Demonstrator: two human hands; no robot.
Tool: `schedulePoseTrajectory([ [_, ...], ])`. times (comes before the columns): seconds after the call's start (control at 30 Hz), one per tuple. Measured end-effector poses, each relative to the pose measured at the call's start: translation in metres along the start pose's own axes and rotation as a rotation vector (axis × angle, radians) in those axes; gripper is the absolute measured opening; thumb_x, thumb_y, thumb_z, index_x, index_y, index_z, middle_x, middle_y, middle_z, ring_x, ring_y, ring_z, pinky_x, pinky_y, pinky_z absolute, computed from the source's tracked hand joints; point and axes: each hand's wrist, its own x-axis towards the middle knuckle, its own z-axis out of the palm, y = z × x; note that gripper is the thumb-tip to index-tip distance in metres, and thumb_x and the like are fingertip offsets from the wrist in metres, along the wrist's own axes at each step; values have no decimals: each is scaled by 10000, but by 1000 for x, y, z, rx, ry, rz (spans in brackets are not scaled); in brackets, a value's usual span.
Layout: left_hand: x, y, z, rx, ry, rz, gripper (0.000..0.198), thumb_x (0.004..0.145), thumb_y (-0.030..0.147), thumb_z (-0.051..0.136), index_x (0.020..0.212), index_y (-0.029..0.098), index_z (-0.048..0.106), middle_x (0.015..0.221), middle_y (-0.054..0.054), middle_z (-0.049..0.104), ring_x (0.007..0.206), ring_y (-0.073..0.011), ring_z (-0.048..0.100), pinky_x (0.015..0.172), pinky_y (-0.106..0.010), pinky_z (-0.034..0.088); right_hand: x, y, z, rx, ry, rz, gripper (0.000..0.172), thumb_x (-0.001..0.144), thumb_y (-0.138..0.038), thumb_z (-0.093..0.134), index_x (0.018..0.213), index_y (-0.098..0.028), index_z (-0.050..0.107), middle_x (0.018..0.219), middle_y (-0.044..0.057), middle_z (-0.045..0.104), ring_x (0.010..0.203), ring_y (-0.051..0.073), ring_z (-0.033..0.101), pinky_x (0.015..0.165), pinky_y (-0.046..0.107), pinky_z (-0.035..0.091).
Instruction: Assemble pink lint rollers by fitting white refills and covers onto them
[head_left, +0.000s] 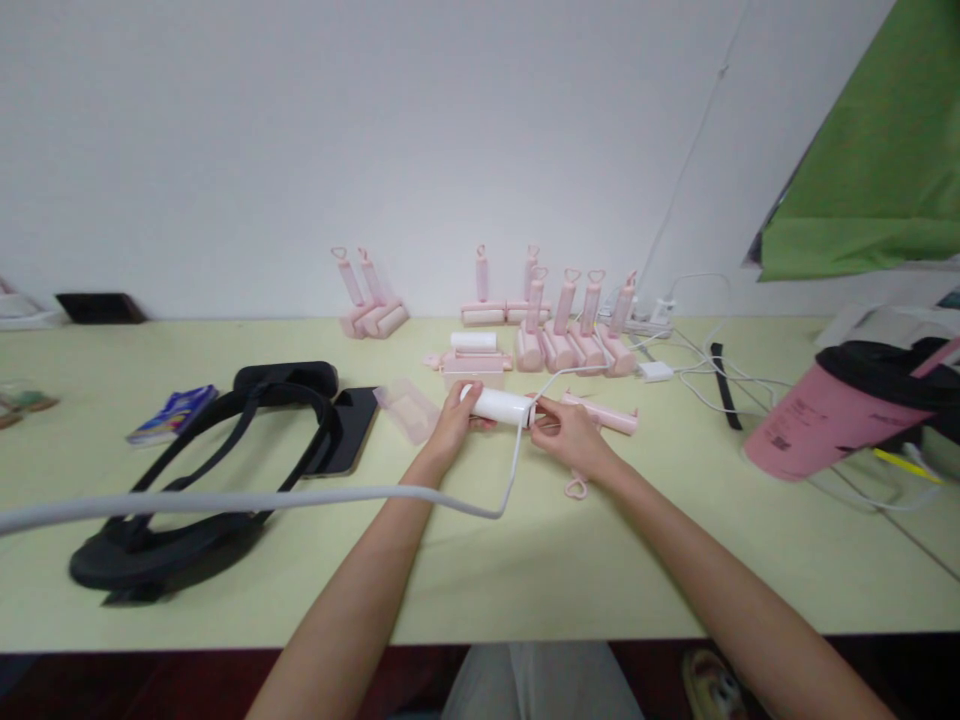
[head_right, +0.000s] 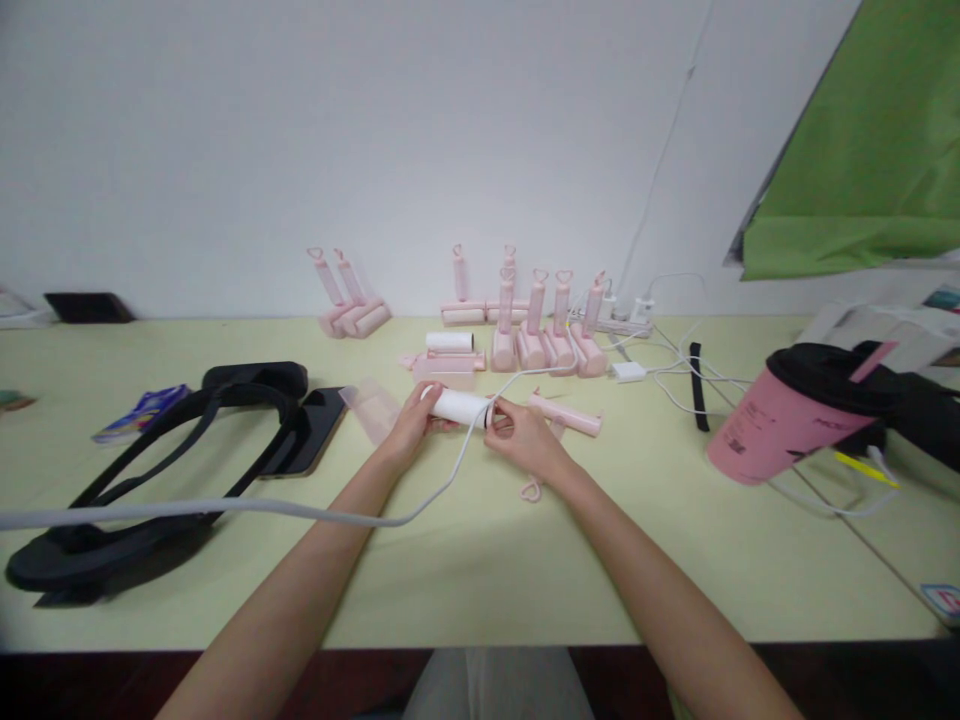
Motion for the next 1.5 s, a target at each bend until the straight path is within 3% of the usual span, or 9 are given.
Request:
schedulePoseTrajectory([
  [0.2,4,-3,0,-18,22,-4,308,761,419,592,906,170,484,718,-7,573,496,-87,563,381,-166,461,1,7,-7,-34,-54,25,406,704,-137,509,1104,-197,541,982,57,666,774,160,656,715,281,518],
  [0.33,6,-4,-1,-46,88,-10,289,776,398,578,920,169,479,751,-8,558,534,-84,561,405,-163,472,3,20,-10,-87,-12,16,371,760,-148,467,1126,-207,492,1009,48,631,833,148,621,774,304,485],
  [0.5,7,-2,1,-160,153,-41,208,859,366,447,916,167,464,780,-20,541,590,-97,567,466,-195,502,3,38,-14,-365,37,-22,349,756,-119,442,1095,-167,507,1074,91,566,1026,188,526,916,369,411],
  [0.67,3,-1,12,-285,129,-108,235,890,355,381,966,155,478,864,-64,589,687,-129,602,593,-248,531,0,26,-16,-576,110,-165,448,804,-227,481,1245,-175,424,1261,136,450,1199,255,396,1015,437,311],
  [0.77,-3,-1,19,-317,66,-79,245,877,363,417,990,159,493,956,-76,592,755,-135,612,654,-261,537,-1,14,-12,-532,98,-218,654,778,-356,566,1341,-180,284,1288,148,432,1214,280,390,1004,450,322],
  [0.87,-9,0,25,-272,-52,-32,273,838,362,503,1031,169,524,1009,-66,585,815,-136,608,695,-249,537,1,15,-10,-401,190,-191,734,765,-357,592,1365,-174,212,1308,156,406,1220,268,393,992,423,339],
  [1.1,-15,15,17,-203,-258,-123,425,795,260,582,1208,180,525,1088,-56,608,926,-166,607,826,-332,527,6,27,-20,-219,37,-124,439,747,-330,603,1163,-210,534,1150,75,583,1039,211,532,920,359,387],
  [1.3,-17,33,5,-37,-305,-37,380,732,200,637,1111,182,623,1141,-35,619,923,-174,622,852,-337,520,5,18,-23,-56,8,-15,465,725,-339,611,1168,-210,555,1104,53,611,937,196,565,832,326,432],
  [1.5,-19,34,3,129,-288,31,426,713,268,659,1119,146,621,1096,-57,644,827,-173,645,840,-376,527,4,18,-24,-38,-8,18,514,706,-375,633,1184,-199,561,1086,61,619,920,201,565,821,336,439],
])
